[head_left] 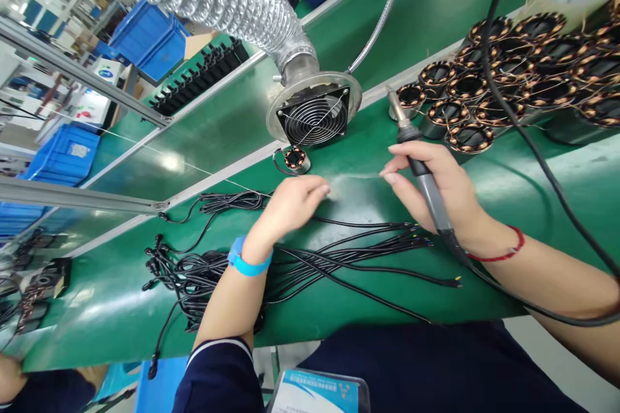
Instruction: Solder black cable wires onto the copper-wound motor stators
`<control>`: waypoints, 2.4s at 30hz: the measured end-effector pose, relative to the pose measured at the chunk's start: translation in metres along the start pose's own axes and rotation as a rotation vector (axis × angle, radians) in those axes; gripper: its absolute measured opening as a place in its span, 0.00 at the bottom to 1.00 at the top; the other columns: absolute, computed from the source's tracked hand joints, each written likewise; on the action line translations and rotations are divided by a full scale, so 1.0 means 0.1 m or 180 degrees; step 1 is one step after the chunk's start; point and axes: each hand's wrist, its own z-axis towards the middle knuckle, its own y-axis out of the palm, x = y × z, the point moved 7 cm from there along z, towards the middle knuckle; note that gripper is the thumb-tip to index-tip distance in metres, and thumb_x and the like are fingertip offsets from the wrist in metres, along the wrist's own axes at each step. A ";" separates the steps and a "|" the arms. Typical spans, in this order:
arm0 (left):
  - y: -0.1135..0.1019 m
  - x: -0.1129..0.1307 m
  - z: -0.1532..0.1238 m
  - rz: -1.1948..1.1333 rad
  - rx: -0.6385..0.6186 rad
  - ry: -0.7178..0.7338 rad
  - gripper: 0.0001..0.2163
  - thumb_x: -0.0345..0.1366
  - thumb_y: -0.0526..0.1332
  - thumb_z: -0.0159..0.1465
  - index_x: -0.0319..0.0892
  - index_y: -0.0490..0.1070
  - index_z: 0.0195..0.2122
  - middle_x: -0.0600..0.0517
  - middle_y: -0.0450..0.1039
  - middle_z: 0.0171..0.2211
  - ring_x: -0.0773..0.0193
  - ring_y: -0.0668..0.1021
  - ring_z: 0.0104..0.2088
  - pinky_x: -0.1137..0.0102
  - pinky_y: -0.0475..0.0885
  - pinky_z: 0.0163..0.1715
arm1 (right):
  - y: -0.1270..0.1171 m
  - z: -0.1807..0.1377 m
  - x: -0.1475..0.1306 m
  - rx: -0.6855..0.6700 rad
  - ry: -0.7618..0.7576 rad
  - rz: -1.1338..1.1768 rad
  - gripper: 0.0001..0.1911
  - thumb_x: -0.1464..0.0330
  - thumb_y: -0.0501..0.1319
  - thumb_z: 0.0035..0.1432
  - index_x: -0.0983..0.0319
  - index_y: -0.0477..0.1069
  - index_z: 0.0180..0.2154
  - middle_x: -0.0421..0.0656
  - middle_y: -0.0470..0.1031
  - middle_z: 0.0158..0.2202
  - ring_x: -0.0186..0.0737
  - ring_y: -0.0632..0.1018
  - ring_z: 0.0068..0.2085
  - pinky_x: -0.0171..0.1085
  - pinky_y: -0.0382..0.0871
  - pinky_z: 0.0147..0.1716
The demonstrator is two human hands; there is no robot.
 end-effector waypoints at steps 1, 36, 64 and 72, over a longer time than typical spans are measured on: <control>-0.19 -0.11 0.03 0.0000 0.0398 -0.0105 0.10 0.37 0.55 0.65 0.41 0.72 0.30 0.51 0.75 0.30 0.63 0.74 0.34 0.70 0.66 0.37 | -0.03 0.01 0.03 0.0010 0.0026 -0.0060 0.20 0.71 0.60 0.60 0.54 0.65 0.54 0.40 0.77 0.35 0.42 0.79 0.37 0.45 0.75 0.42; -0.71 -0.14 0.23 0.0905 0.1979 -0.0746 0.12 0.42 0.53 0.68 0.40 0.71 0.37 0.43 0.76 0.38 0.55 0.77 0.42 0.64 0.68 0.44 | -0.42 -0.11 0.46 -0.0807 -0.1311 -0.1748 0.12 0.68 0.53 0.67 0.56 0.75 0.42 0.42 0.68 0.22 0.39 0.66 0.25 0.38 0.59 0.25; 0.50 0.14 0.13 0.0083 -0.0650 0.0231 0.11 0.31 0.50 0.69 0.39 0.72 0.37 0.48 0.69 0.38 0.62 0.72 0.38 0.66 0.66 0.44 | 0.18 -0.29 0.19 -0.1288 -0.0495 -0.0647 0.23 0.65 0.59 0.63 0.68 0.62 0.56 0.57 0.74 0.53 0.53 0.77 0.50 0.48 0.75 0.47; 0.71 -0.17 0.28 -0.2177 -0.0415 -0.0435 0.13 0.41 0.52 0.68 0.39 0.72 0.39 0.55 0.65 0.27 0.70 0.64 0.25 0.72 0.62 0.29 | 0.16 -0.26 0.30 -0.1306 -0.0111 -0.0348 0.23 0.63 0.61 0.61 0.65 0.64 0.55 0.52 0.76 0.48 0.49 0.79 0.44 0.47 0.77 0.43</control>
